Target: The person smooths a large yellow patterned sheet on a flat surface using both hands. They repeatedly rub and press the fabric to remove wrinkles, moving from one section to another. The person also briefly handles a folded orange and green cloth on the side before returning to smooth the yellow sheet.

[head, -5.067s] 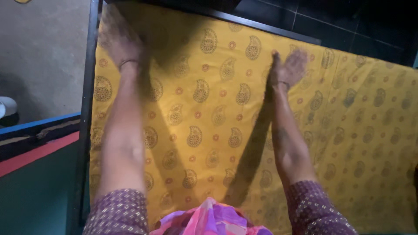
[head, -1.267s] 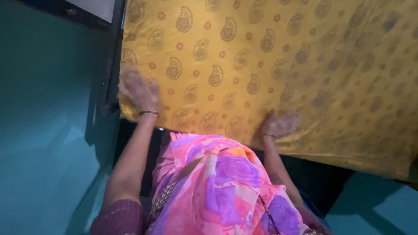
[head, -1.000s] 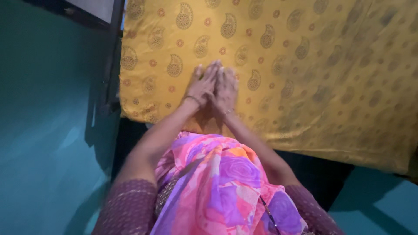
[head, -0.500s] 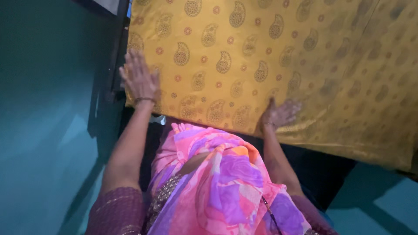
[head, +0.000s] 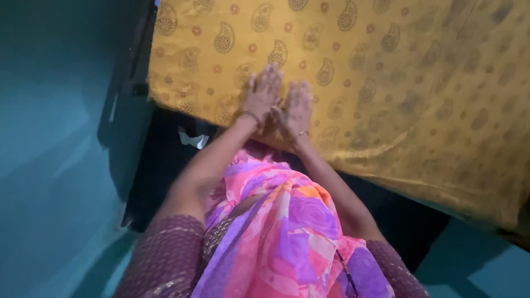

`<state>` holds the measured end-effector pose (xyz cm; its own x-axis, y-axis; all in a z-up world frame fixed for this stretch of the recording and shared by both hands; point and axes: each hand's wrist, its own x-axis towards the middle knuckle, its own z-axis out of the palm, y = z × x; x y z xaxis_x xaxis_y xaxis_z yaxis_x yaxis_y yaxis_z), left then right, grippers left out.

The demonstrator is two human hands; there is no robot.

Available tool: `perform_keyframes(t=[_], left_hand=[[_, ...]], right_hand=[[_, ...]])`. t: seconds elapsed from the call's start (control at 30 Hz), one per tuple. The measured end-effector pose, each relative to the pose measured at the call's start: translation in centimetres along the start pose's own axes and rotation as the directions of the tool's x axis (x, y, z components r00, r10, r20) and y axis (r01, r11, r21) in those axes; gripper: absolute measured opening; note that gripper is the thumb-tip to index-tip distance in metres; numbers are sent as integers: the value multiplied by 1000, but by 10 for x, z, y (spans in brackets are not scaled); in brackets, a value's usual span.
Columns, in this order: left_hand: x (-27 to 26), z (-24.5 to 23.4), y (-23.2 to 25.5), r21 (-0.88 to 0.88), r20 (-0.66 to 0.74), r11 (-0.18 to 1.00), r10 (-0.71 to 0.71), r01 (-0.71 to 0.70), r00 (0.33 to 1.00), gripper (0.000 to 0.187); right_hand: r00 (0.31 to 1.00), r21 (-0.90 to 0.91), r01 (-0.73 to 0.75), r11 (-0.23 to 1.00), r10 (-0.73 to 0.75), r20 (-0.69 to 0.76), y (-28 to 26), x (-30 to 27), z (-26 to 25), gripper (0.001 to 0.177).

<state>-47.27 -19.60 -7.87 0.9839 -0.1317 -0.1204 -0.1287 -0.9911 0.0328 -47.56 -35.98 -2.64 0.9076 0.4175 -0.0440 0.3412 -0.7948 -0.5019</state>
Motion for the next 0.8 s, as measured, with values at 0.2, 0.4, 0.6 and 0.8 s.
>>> perform_keyframes(t=[0.2,0.4,0.6,0.8], left_hand=[[-31,-11,-28,-287,77,948,-121,138,990,77],[-129,-33,-126,-205,123,751,-617,628,777,82],[-154,-34,-142,-246,132,557,-791,793,597,84],[-107,-30,-92,-308,47,811,-509,497,859,84]], right_hand=[[984,-319,-9,948,66,168,16,-14,-9,100],[853,-400,-498,769,518,-66,117,-84,-41,110],[631,-160,-773,614,716,-300,183,-171,-58,107],[798,-275,-564,779,428,-425,179,-166,-31,105]])
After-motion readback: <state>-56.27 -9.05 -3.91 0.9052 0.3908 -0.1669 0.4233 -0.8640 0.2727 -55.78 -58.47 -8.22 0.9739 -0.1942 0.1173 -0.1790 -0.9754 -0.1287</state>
